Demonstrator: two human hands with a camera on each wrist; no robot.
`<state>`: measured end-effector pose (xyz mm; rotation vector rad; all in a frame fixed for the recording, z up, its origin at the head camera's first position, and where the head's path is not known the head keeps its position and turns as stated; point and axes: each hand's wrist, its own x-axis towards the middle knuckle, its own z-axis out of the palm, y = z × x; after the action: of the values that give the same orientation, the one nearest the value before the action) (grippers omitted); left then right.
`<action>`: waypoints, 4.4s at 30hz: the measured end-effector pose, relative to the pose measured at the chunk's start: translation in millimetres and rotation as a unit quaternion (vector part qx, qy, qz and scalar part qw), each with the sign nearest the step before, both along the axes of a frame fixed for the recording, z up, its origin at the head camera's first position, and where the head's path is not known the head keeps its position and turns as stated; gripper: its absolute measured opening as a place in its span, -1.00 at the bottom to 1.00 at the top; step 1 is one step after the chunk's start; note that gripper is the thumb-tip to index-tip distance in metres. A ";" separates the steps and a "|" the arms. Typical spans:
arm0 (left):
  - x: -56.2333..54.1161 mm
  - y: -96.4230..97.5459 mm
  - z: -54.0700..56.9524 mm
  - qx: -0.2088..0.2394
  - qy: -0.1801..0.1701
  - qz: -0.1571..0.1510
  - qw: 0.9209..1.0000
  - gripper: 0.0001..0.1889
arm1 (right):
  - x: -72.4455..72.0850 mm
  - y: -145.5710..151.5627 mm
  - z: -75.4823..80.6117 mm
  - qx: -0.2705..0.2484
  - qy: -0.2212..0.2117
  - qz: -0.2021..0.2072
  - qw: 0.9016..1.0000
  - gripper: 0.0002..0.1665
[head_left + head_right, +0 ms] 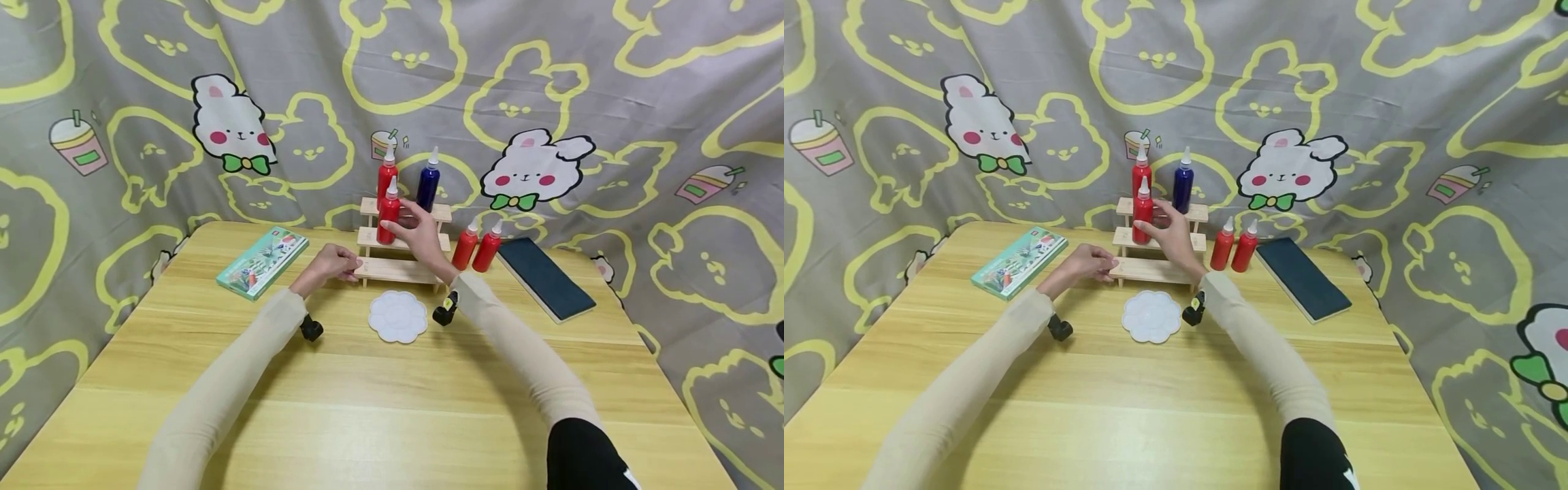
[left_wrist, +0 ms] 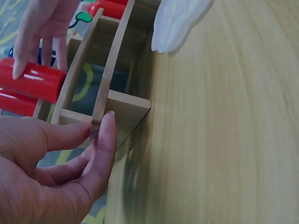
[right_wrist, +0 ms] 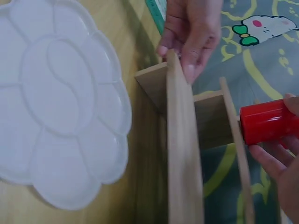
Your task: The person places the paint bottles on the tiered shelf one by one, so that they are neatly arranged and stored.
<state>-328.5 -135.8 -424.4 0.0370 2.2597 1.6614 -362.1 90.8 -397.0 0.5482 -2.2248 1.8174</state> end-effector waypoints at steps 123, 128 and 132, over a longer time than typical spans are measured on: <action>0.2 10.3 -0.1 0.015 -0.023 -0.003 1.000 -0.75 | 32.7 188.1 -43.8 0.077 -0.077 -0.196 0.975 -0.33; 1.4 12.1 -0.7 0.017 -0.017 -0.007 1.000 -0.80 | 40.6 189.8 -45.0 0.070 -0.076 -0.202 0.974 -0.36; 2.4 12.1 -2.1 0.007 -0.021 -0.002 1.000 -0.77 | 43.2 192.1 -41.8 0.057 -0.089 -0.202 0.974 -0.35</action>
<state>-326.1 -123.7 -426.5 0.0083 2.2162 1.6596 -318.9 282.9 -438.7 -0.0570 -2.3494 1.5880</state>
